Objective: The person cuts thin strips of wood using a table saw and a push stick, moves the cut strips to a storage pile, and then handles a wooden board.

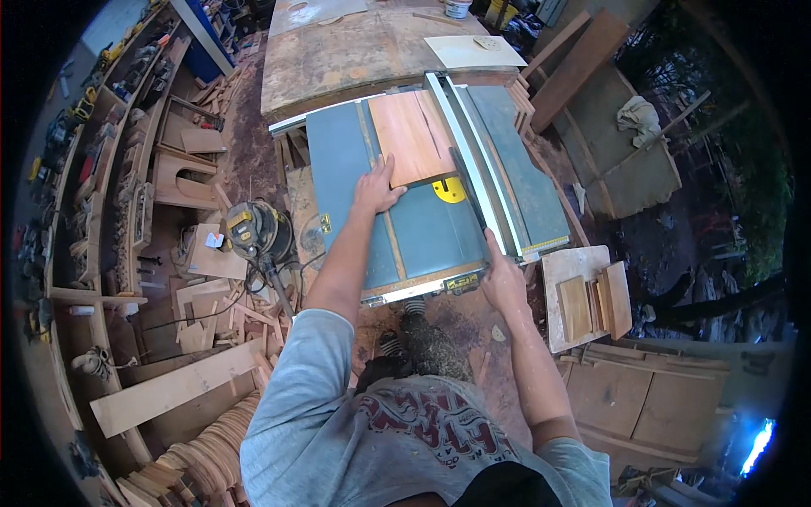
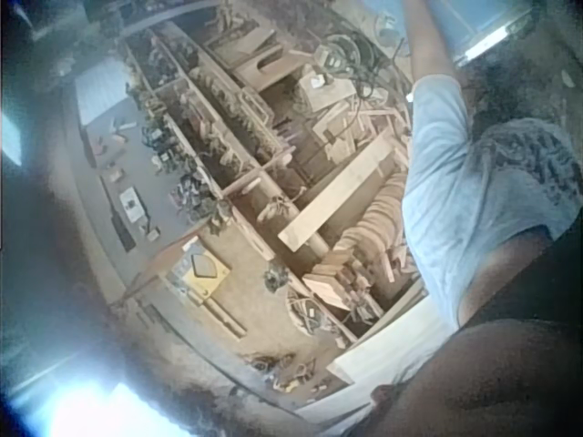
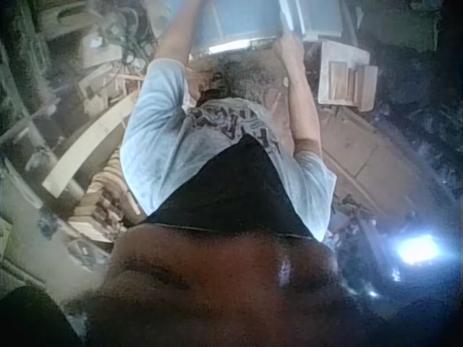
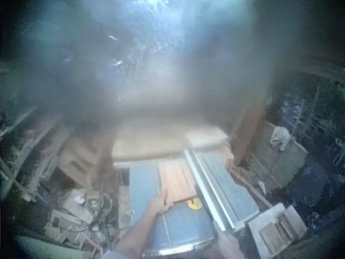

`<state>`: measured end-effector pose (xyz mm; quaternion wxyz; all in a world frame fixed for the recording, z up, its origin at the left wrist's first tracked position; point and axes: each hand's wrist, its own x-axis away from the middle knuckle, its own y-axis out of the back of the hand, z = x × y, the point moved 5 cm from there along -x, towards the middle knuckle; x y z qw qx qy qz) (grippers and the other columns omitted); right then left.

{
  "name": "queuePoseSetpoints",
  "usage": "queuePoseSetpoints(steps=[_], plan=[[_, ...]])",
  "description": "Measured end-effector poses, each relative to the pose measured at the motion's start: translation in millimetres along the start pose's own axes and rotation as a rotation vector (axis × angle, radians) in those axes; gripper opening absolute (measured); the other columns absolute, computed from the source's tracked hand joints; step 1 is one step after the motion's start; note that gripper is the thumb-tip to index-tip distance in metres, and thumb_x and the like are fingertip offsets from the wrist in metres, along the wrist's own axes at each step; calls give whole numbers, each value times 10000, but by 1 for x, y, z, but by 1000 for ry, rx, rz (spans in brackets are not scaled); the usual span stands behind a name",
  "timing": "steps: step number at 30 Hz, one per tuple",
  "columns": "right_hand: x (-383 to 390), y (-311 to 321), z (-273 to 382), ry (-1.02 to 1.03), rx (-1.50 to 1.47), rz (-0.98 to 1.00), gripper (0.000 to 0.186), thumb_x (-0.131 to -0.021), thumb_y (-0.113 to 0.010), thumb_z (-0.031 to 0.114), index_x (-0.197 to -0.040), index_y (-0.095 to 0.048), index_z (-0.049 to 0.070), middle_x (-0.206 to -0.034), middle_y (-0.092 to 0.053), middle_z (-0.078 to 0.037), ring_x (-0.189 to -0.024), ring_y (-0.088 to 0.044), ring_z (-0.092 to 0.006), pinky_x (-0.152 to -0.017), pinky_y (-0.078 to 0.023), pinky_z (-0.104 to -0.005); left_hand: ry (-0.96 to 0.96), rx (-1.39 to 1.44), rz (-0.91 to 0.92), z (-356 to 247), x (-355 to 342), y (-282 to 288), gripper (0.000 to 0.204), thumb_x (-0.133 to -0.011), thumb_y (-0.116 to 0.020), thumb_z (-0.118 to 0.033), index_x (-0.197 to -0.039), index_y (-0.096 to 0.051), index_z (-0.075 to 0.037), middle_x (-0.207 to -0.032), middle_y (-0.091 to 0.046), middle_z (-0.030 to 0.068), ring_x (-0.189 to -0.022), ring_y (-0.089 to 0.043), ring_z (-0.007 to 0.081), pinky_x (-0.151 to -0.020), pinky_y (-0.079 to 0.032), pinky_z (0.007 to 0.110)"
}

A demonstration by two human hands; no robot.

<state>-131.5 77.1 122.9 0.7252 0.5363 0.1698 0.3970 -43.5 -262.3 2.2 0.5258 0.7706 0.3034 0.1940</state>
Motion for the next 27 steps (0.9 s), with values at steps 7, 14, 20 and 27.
queuePoseSetpoints(steps=[7,14,20,27], plan=[[-32,-2,6,13,-17,-17,876,-830,-545,-38,-1625,-285,223,-964,-683,-288,-947,-668,-483,-850,-507,-572,31,-39,100,5,-35,9,1007,-875,-737,-505,-1640,-203,-126,-1638,-326,255,-1360,-544,392,-1094,-484,487],[-106,-2,39,85,-47,-38,823,-840,-533,-7,-1607,-329,214,-995,-690,-314,-947,-676,-491,-838,-519,-572,47,-125,68,15,-29,31,977,-882,-722,-506,-1630,-235,-107,-1640,-323,253,-1459,-431,383,-1099,-477,506],[-221,20,40,129,-212,-333,740,-902,-502,23,-1592,-366,253,-1031,-690,-332,-951,-674,-504,-831,-509,-590,-95,-12,-11,-32,71,13,894,-887,-699,-482,-1590,-339,-63,-1626,-304,304,-1499,-290,512,-1121,-442,560],[-70,13,11,223,-409,-544,652,-980,-457,24,-1604,-351,181,-1253,-647,-313,-1070,-652,-499,-896,-508,-538,-113,127,-61,-60,241,3,843,-887,-721,-445,-1564,-403,-56,-1602,-307,352,-1482,-308,538,-1160,-388,561]])
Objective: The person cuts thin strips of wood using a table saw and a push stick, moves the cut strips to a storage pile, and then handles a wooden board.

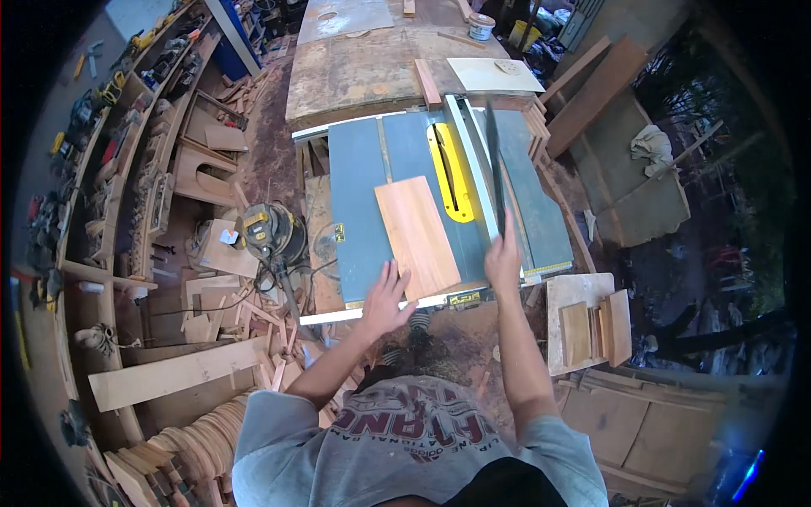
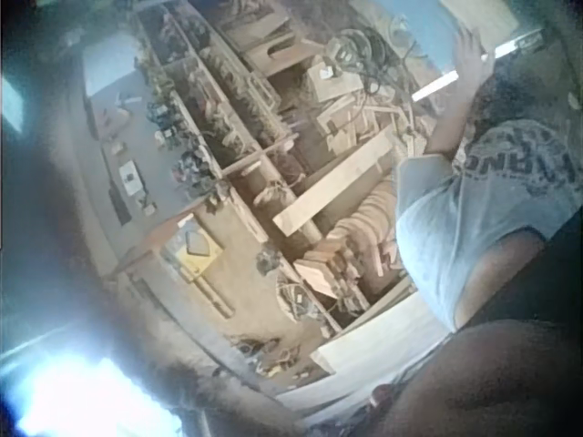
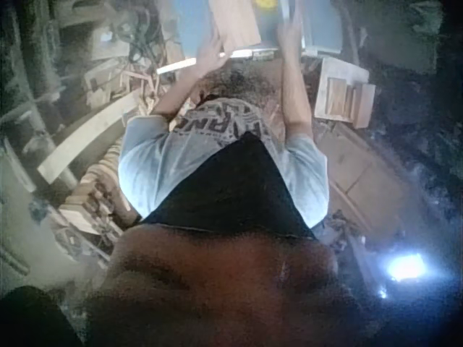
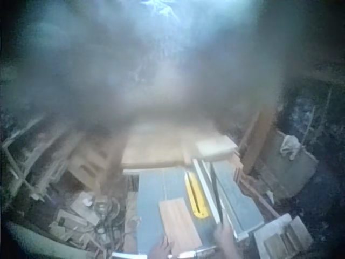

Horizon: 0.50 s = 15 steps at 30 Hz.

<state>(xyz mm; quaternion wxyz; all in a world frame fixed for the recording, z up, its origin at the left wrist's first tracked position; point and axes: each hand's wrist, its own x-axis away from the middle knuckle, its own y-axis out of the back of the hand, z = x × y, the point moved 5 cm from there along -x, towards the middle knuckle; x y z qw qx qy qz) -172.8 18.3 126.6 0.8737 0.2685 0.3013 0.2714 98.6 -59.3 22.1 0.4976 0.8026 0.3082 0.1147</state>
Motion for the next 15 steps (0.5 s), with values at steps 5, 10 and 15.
queuePoseSetpoints(steps=[5,10,15], plan=[[110,59,-13,-242,59,91,643,-989,-465,16,-1606,-341,147,-1333,-614,-305,-1185,-615,-491,-967,-494,-501,-128,188,-104,-25,46,-19,787,-843,-796,-365,-1498,-498,-47,-1588,-342,350,-1467,-378,484,-1191,-358,526],[174,90,-11,-264,11,84,631,-995,-466,6,-1601,-343,131,-1395,-581,-304,-1289,-564,-475,-1029,-486,-480,-82,268,-56,-28,46,-26,934,-786,-838,-407,-1529,-433,-11,-1592,-338,344,-1490,-354,459,-1227,-317,499],[226,106,-14,-266,22,70,624,-994,-466,-4,-1595,-348,114,-1451,-546,-288,-1324,-543,-462,-1050,-477,-476,16,246,-31,-23,30,-21,1209,-693,-872,-459,-1576,-250,83,-1604,-346,310,-1525,-316,396,-1275,-234,480]])
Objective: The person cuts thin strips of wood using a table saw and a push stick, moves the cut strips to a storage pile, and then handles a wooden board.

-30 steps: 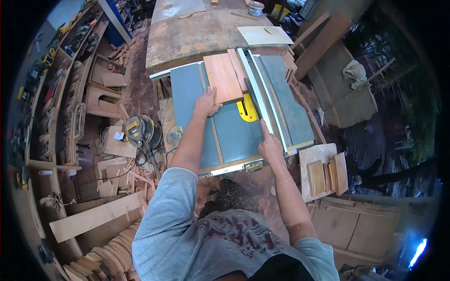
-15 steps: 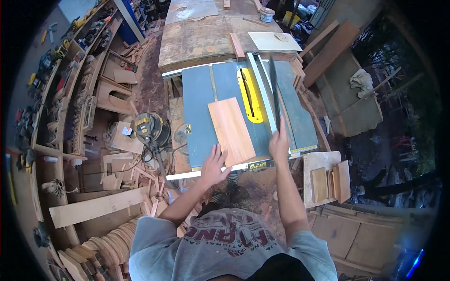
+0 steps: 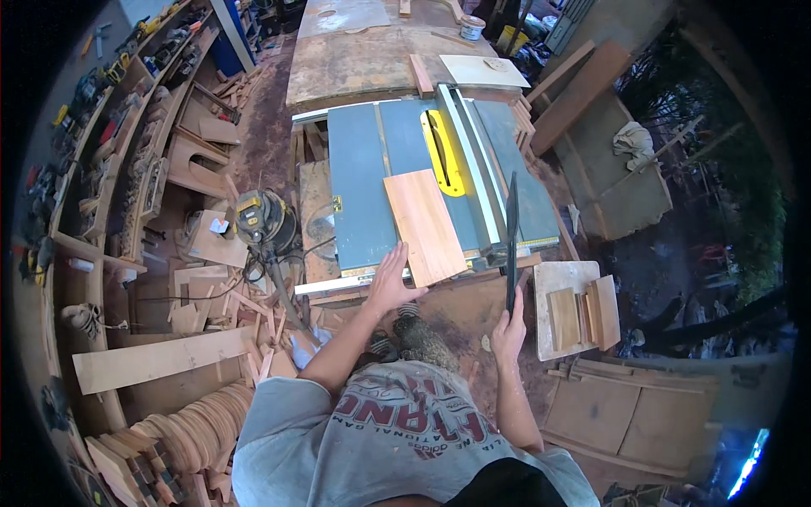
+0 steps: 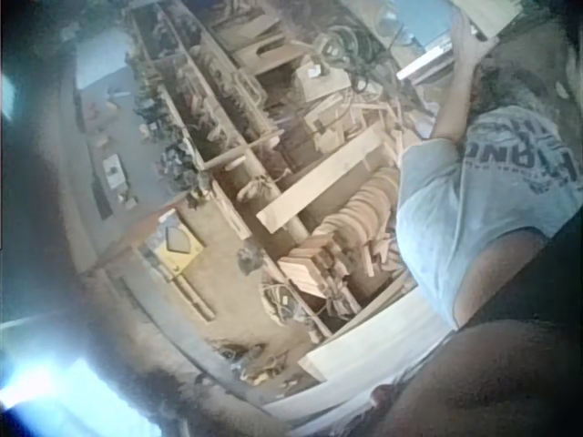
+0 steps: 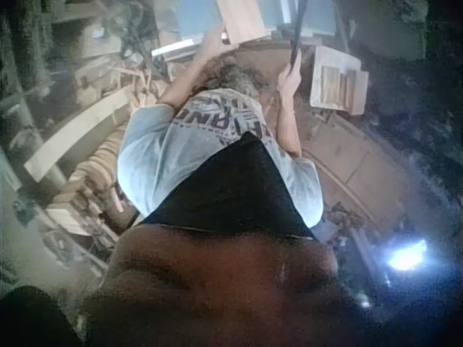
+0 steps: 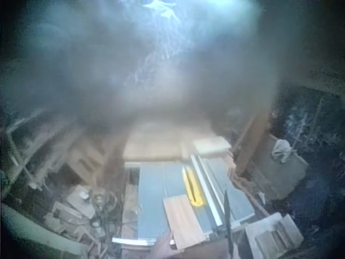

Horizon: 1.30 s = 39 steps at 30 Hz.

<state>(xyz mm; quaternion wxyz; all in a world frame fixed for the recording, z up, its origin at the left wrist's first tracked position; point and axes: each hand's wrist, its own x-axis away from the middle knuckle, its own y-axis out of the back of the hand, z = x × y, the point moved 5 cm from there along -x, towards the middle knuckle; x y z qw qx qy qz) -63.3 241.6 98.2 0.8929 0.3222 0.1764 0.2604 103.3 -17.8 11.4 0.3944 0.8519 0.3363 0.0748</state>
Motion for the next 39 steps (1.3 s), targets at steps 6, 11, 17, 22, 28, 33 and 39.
queuePoseSetpoints(steps=[6,11,17,22,28,33,39], plan=[[35,10,-10,-63,-27,1,609,-983,-505,20,-1574,-377,89,-1422,-572,-288,-1272,-599,-445,-1029,-489,-461,-31,9,1,8,4,-6,1147,-717,-848,-451,-1578,-284,56,-1594,-379,291,-1493,-378,393,-1260,-275,483],[41,-33,-57,-109,-114,262,509,-991,-568,104,-1485,-483,16,-1346,-628,-266,-1270,-621,-382,-1047,-475,-429,-32,-8,19,7,7,-4,1126,-726,-849,-436,-1583,-291,35,-1591,-392,276,-1482,-393,393,-1254,-291,474],[-55,-111,-26,157,-312,93,419,-1011,-582,171,-1398,-552,11,-1339,-638,-238,-1302,-586,-370,-1114,-415,-440,-45,32,-16,-3,6,-8,1132,-723,-862,-434,-1590,-291,18,-1577,-407,286,-1454,-422,424,-1207,-365,473],[-52,-110,-22,-2,-296,225,399,-1007,-574,162,-1385,-566,35,-1308,-652,-216,-1256,-615,-347,-1070,-451,-435,-2,-20,70,-5,13,-14,1140,-735,-841,-477,-1595,-275,11,-1572,-416,285,-1444,-435,422,-1225,-345,467],[-32,-89,-50,45,-335,76,407,-1019,-545,135,-1393,-535,-26,-1287,-649,-196,-1229,-613,-312,-1065,-447,-402,-53,53,101,-32,9,-25,1144,-733,-840,-493,-1588,-279,20,-1569,-419,286,-1429,-449,430,-1203,-377,458],[-44,-59,-35,0,-293,139,409,-1025,-544,122,-1408,-531,-21,-1261,-646,-175,-1178,-613,-256,-1041,-453,-375,-25,32,120,-36,-5,-35,1189,-722,-851,-500,-1600,-245,26,-1591,-397,272,-1444,-428,429,-1216,-357,467],[-24,-4,-47,-193,-302,239,345,-1019,-572,123,-1337,-586,-11,-960,-649,-52,-847,-606,-149,-797,-500,-321,-4,39,107,-35,-13,-45,1201,-726,-850,-510,-1606,-233,27,-1610,-378,253,-1462,-417,394,-1256,-300,447]])
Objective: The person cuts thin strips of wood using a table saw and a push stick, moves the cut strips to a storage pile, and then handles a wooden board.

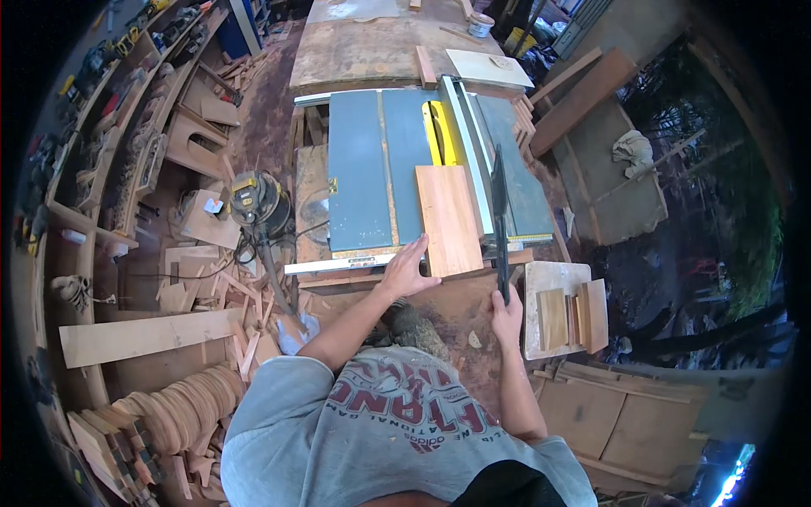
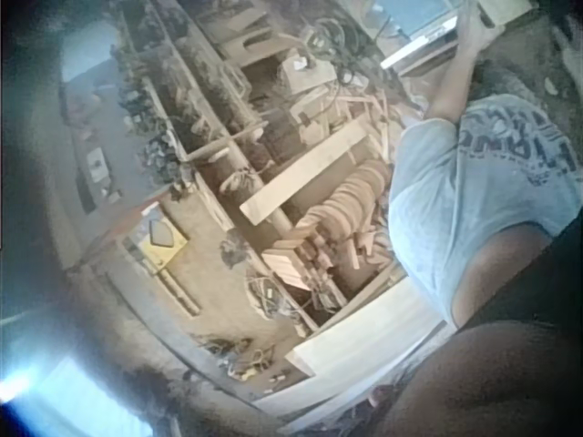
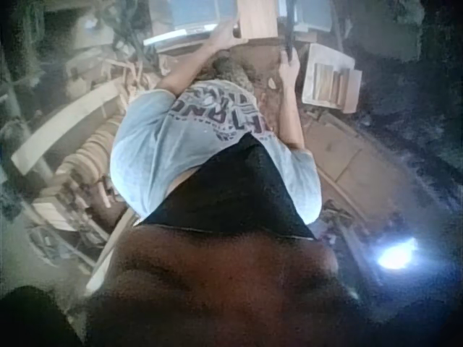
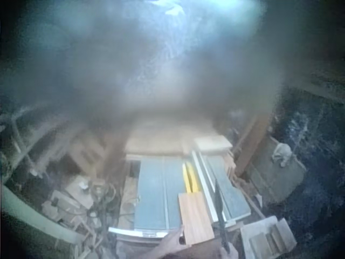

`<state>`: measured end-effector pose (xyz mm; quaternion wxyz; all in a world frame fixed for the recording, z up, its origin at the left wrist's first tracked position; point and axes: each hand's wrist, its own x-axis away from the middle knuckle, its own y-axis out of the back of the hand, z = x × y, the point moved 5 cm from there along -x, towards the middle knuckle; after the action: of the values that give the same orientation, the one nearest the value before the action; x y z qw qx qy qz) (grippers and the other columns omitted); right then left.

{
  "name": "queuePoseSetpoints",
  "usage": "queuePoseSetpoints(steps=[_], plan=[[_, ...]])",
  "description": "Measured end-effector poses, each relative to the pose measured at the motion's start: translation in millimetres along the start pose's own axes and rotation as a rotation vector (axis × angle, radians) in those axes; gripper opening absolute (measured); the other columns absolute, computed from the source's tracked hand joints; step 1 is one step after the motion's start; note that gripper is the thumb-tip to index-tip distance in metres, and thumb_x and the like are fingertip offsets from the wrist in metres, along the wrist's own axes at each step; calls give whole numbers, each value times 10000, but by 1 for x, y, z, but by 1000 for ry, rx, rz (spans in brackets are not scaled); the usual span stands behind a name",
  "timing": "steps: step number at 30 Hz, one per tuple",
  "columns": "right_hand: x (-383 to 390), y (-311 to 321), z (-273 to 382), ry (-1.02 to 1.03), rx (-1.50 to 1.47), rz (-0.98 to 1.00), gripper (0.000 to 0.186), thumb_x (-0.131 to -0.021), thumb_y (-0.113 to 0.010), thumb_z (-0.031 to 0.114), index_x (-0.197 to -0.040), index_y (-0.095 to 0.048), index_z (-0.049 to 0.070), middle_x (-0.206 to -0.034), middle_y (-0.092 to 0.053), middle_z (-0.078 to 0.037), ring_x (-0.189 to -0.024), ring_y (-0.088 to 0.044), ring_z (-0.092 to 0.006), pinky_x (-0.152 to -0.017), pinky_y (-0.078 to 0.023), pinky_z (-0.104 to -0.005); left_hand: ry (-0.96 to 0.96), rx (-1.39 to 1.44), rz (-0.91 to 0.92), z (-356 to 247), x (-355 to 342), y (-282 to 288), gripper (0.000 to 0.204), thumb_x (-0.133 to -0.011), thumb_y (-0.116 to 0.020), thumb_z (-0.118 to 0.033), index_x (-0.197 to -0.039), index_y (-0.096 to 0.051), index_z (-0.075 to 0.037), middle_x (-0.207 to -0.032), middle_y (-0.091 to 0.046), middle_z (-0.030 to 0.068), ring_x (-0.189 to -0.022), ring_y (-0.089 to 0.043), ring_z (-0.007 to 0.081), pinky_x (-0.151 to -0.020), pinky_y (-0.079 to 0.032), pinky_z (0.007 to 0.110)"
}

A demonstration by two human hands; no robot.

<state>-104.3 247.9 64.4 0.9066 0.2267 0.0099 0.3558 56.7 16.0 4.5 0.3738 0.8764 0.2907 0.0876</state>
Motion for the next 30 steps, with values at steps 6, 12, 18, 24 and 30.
queuePoseSetpoints(steps=[6,12,18,24,30], plan=[[69,22,71,82,180,14,467,-990,-511,43,-1453,-492,-16,-1165,-676,-161,-1122,-638,-292,-1018,-476,-389,20,14,5,8,-20,8,1215,-711,-871,-492,-1600,-236,40,-1608,-377,259,-1466,-419,372,-1263,-283,458],[88,25,116,66,434,155,629,-977,-438,-28,-1587,-353,97,-1361,-611,-284,-1290,-582,-442,-1098,-444,-443,-36,-3,-59,23,-43,16,1204,-709,-872,-481,-1585,-253,66,-1596,-397,261,-1471,-417,358,-1263,-272,479],[89,30,121,-37,553,213,661,-972,-457,-34,-1594,-383,178,-1410,-556,-321,-1290,-560,-475,-1057,-469,-482,-17,-34,-49,35,-71,27,1183,-724,-848,-481,-1593,-247,51,-1602,-396,250,-1480,-412,336,-1276,-243,475],[68,18,109,-29,611,167,689,-966,-476,-25,-1600,-374,223,-1262,-628,-339,-1153,-620,-499,-961,-495,-520,29,-47,-31,49,-97,37,1181,-733,-838,-511,-1615,-236,-7,-1631,-377,196,-1502,-385,297,-1289,-213,471],[29,-6,99,16,657,133,721,-939,-512,-31,-1598,-358,218,-1051,-666,-331,-1003,-643,-509,-819,-494,-581,2,-79,-71,63,-122,47,1171,-744,-838,-511,-1623,-234,-27,-1640,-369,175,-1486,-408,300,-1293,-199,485]])
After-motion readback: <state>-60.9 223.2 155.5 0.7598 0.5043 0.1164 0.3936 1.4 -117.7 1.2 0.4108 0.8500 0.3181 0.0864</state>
